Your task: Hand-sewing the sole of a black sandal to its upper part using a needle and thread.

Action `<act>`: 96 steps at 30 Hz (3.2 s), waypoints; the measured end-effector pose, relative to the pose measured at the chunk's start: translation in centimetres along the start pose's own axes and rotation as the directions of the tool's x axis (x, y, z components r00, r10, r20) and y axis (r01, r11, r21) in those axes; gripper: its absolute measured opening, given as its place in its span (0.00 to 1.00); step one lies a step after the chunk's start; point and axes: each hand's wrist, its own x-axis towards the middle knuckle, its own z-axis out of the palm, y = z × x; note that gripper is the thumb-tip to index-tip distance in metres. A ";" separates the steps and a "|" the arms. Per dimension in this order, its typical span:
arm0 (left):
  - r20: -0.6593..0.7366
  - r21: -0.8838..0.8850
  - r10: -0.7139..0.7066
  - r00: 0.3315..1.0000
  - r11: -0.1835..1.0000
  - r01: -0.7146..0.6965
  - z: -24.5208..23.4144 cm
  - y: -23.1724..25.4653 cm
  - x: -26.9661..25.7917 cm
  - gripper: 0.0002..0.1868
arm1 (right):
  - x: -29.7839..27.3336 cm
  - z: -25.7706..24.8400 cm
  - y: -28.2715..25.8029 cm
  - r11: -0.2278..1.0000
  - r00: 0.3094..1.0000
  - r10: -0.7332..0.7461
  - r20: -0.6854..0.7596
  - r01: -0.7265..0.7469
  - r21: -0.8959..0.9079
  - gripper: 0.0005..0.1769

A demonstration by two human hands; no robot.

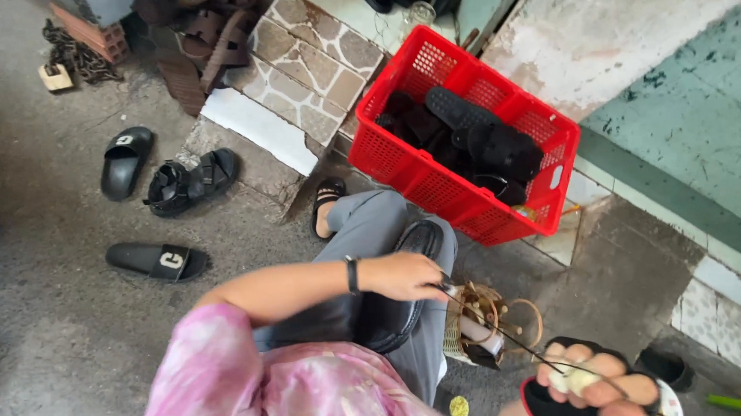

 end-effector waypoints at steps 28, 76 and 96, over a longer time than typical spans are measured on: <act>-0.539 0.394 -0.391 0.747 0.666 0.633 -7.8 -5.4 -9.1 0.15 | 2.1 -6.0 27.4 0.010 0.406 0.709 -0.576 -0.823 -0.567 0.23; -0.388 -0.058 -0.250 0.887 0.967 0.247 3.5 -10.3 -1.2 0.36 | -0.4 -11.3 20.7 0.298 0.656 0.658 0.369 0.223 -0.928 0.23; -0.386 -0.073 -0.149 0.910 0.989 0.131 1.6 -12.3 0.2 0.25 | 4.1 -9.6 22.1 0.179 0.499 0.697 0.516 0.575 -0.798 0.29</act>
